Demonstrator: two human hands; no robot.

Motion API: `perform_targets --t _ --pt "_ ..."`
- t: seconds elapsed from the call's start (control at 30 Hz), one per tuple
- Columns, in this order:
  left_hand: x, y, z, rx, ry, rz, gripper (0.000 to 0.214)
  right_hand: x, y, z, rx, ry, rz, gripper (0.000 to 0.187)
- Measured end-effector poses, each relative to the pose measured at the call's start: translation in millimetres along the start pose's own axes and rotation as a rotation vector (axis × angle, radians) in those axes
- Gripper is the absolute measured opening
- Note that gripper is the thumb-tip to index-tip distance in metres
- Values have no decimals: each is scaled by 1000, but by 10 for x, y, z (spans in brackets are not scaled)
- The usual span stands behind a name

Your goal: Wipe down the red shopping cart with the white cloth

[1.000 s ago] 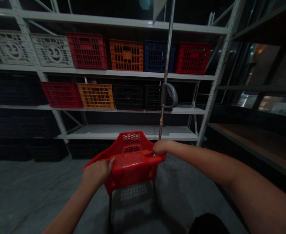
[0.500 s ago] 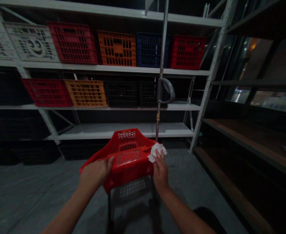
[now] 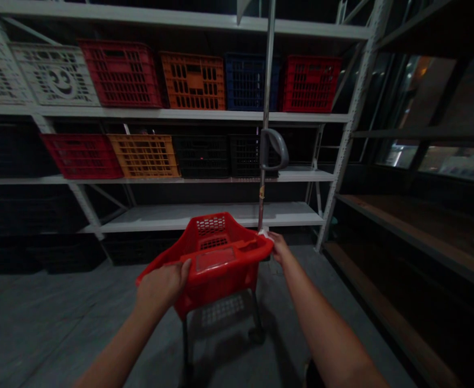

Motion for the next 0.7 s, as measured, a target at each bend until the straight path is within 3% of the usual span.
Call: perform_targets --t 0.13,0.27,0.4,0.53,0.63,0.7 --pt "-22 -29 -66 -3 2 21 67 200 83 100 66 7 97 44" --pt "-65 -26 -197 -32 9 34 68 606 146 130 200 -4 218 45" --pt "-171 31 -420 -8 46 -4 67 1011 296 89 403 -105 290 45" --pt "-222 76 -615 -7 111 -17 67 1102 270 66 127 -287 369 40" --pt "-208 110 -714 -9 155 -14 65 883 178 -131 -225 -431 387 40" --pt "-200 112 -766 5 185 0 64 649 201 -362 -341 -474 325 40"
Point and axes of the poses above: each hand's wrist, its own x-axis away from the middle knuckle, its own y-axis out of the palm, z = x × y, the point moved 10 cm from there along -x, towards the middle knuckle, and after that the axes turned 14 degrees about -z, right-handed, at the moved point
